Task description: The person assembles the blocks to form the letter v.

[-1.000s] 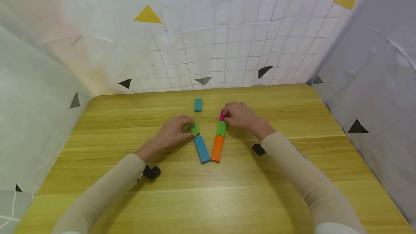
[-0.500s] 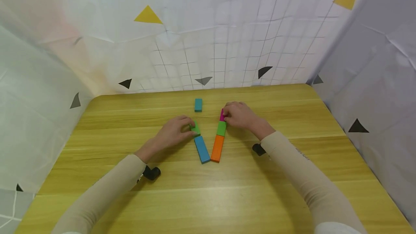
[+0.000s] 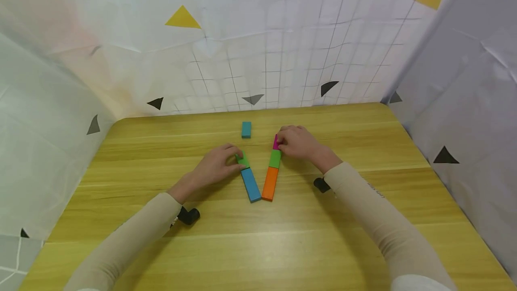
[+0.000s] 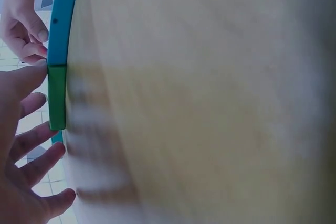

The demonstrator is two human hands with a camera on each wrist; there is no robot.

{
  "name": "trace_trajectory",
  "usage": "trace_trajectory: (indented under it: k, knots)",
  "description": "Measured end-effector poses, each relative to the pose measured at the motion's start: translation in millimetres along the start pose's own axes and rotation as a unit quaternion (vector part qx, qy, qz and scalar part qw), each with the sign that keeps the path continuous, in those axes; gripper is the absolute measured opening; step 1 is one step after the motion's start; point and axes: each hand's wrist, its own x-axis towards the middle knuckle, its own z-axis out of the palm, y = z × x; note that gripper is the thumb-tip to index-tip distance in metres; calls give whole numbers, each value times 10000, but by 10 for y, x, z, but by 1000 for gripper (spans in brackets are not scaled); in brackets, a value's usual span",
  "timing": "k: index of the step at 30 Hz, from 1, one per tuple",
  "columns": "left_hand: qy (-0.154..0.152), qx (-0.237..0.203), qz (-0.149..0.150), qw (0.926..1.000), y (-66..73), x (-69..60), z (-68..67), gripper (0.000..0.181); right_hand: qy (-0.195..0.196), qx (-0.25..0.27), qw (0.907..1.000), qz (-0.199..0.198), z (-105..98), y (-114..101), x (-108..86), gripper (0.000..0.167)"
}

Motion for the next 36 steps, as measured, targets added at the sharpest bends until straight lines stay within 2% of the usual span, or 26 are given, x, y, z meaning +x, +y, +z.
trace_trajectory:
  k: [18,30,36]
  knots:
    - [-34,-149,41,9999,27,-9,-15,35,-26,-14,10000,-12,-9,-5,-6,9]
    - [25,-18,119,9999,20,9,11,34,-136,19,9999,97,2,9,13,8]
    - [37,-150,-21,9999,24,6,13,32,-150,37,9998,98,-7,6,15,9]
